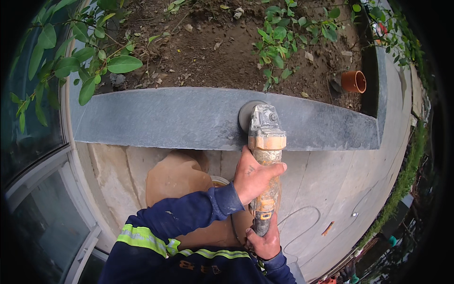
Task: The person uses an angle grinder to smooth the edge of a curved stone planter. They hold the tool with both hands and move it along the top edge, then pause to wipe the surface with their hand before continuing.
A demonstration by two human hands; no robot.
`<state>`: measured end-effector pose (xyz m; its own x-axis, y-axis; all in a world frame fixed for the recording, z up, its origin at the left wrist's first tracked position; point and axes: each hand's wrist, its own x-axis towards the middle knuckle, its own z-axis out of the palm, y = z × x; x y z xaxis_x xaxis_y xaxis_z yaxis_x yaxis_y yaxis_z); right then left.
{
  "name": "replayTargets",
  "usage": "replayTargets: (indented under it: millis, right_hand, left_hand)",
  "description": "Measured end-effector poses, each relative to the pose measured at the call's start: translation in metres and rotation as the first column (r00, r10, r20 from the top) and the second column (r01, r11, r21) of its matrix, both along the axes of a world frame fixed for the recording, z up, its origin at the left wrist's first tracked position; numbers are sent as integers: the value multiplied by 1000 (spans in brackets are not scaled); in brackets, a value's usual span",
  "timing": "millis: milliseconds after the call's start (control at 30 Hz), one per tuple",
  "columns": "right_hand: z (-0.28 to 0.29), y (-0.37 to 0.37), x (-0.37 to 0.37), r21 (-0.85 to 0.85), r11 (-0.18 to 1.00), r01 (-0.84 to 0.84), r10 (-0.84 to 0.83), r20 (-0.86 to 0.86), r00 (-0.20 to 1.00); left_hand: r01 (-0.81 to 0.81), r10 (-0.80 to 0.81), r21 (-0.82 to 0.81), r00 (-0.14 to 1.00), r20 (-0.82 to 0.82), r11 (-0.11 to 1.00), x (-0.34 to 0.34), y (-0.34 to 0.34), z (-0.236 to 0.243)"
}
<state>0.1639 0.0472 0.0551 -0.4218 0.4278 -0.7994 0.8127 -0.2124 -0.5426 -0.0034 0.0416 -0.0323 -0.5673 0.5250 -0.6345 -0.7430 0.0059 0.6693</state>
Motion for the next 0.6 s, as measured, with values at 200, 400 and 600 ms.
replayTargets:
  millis: [200, 400, 600]
  right_hand:
    - [-4, 6, -7, 30, 990, -136, 138, -63, 988]
    - [-4, 8, -7, 49, 990, -132, 132, 3, 991]
    - [0, 13, -11, -23, 991, -130, 130, 2, 992]
  left_hand:
    - [39, -37, -17, 994, 105, 999, -20, -9, 8]
    - [31, -28, -36, 995, 101, 999, -21, -1, 10]
    - [42, -31, -73, 990, 140, 996, -24, -7, 18]
